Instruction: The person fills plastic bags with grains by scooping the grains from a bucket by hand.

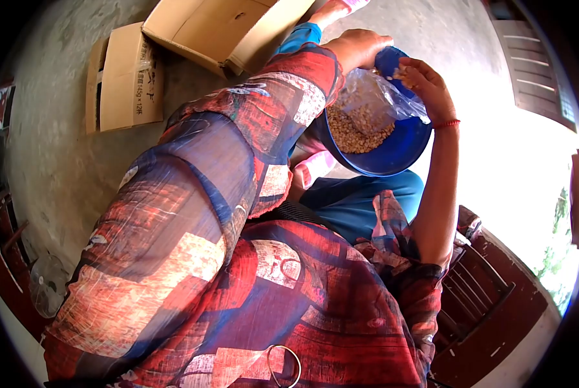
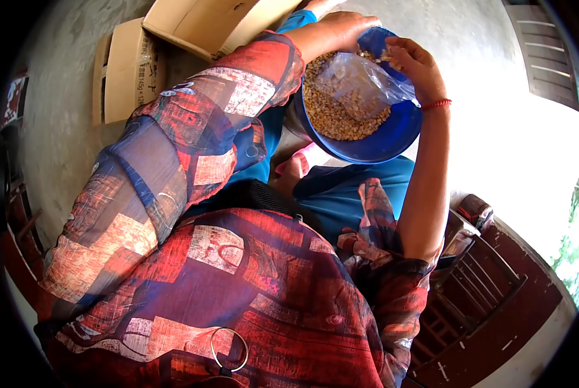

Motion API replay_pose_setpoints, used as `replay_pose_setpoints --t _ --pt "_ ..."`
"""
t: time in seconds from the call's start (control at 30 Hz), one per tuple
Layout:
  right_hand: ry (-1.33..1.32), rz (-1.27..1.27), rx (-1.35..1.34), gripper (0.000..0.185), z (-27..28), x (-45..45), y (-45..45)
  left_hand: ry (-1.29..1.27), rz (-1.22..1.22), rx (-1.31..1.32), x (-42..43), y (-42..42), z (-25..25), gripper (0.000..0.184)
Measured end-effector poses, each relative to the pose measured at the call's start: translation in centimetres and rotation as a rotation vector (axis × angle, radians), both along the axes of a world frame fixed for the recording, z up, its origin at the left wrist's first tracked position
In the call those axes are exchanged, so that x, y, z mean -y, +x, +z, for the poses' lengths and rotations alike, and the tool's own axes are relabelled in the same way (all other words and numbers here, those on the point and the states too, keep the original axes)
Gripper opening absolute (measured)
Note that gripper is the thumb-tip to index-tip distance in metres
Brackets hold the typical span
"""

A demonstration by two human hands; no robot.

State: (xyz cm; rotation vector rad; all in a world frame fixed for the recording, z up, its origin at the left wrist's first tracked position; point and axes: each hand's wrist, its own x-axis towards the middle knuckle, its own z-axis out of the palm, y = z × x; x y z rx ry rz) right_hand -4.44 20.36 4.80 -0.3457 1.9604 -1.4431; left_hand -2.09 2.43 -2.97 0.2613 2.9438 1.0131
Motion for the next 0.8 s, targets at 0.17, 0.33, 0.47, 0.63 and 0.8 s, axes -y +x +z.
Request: replay_pose_setpoints --t 0.17,0.33,0.47,0.63,0.8 --pt "0.327 0.086 -0.358 0.021 0.7 -0.8 0.7 0.009 -0.006 0.000 0.1 0.0 0.2 0.060" --pt "0.423 0.636 0.066 0.022 -0.6 -0.9 4.5 0.012 0.014 -0.004 -0.1 -0.6 -1.0 0.060" --pt "0.809 1.012 -0.384 0.026 -9.8 -3.9 5.8 -0.012 0.020 -0.016 -0.3 -0.5 -0.9 0.060" --pt "1.208 1.207 -0.275 0.034 -11.6 -2.9 7.0 -0.017 0.031 -0.016 -0.3 -0.4 -0.8 0.060" --pt "1.144 1.266 -0.138 0.040 -13.3 -0.7 7.6 -0.016 0.021 -0.004 -0.3 -0.3 -0.5 0.061"
